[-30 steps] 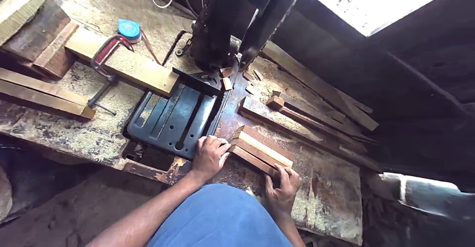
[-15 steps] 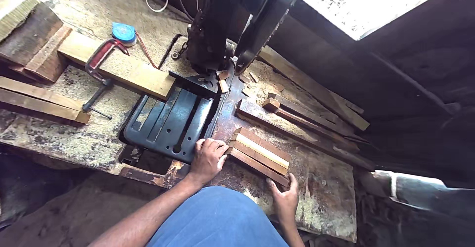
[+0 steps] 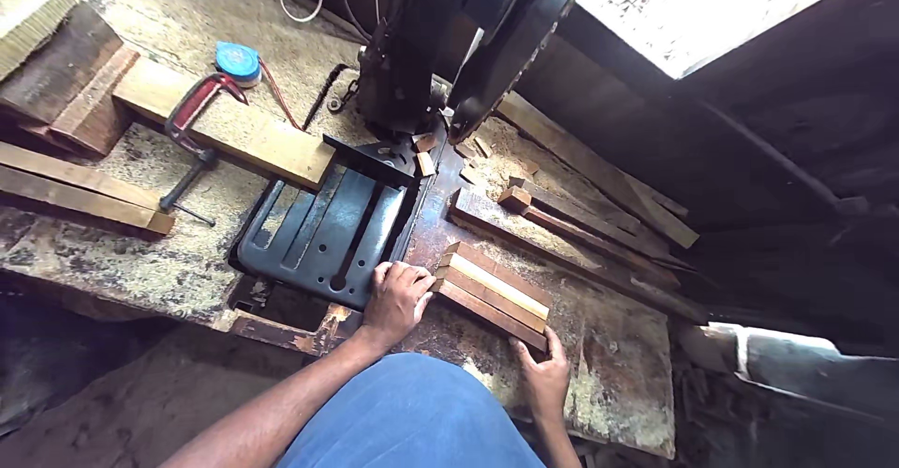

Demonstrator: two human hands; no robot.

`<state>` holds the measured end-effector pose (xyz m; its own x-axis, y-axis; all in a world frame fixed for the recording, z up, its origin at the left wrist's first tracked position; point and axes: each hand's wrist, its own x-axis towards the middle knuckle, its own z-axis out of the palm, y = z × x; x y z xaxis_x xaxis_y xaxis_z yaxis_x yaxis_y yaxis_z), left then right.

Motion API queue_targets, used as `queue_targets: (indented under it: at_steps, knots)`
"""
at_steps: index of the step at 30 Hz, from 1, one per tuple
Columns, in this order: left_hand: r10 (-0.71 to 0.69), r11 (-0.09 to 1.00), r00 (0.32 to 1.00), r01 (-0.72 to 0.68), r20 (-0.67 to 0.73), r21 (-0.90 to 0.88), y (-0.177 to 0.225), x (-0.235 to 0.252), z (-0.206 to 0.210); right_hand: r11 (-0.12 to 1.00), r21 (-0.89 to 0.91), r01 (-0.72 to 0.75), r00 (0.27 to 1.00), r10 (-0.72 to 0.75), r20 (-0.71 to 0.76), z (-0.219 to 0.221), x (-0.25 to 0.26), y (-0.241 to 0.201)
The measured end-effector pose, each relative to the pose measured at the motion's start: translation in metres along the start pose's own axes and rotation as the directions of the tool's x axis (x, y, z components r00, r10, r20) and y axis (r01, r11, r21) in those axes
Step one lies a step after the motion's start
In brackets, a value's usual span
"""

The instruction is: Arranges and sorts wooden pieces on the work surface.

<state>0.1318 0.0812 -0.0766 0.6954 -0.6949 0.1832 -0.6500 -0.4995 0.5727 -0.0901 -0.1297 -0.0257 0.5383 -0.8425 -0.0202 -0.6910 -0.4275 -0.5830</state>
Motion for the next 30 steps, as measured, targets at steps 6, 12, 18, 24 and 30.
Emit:
queue_targets:
  at_steps: [6,12,18,24,30]
  knots:
    - [-0.021,1.0,1.0,0.021,0.008,0.008,0.002,0.002,-0.001,1.0,0.024,0.017,0.999,-0.018,0.031,-0.002,0.011,0.005]
    - [-0.036,0.999,0.996,0.036,0.078,-0.001,0.006,0.008,-0.004,0.996,0.087,-0.021,0.993,0.011,0.116,-0.01,0.013,0.008]
    - [-0.032,0.999,0.993,0.034,0.11,-0.023,0.006,0.012,-0.001,0.992,0.121,-0.025,0.994,0.012,0.109,-0.011,0.012,0.006]
    - [-0.034,0.999,0.993,0.034,0.113,0.006,0.007,0.013,0.0,0.989,0.144,-0.033,0.995,0.02,0.095,-0.009,0.012,0.003]
    - [-0.021,1.0,0.995,0.022,0.095,-0.013,0.005,0.012,0.001,0.991,0.125,-0.055,0.994,0.042,0.103,-0.011,0.013,0.003]
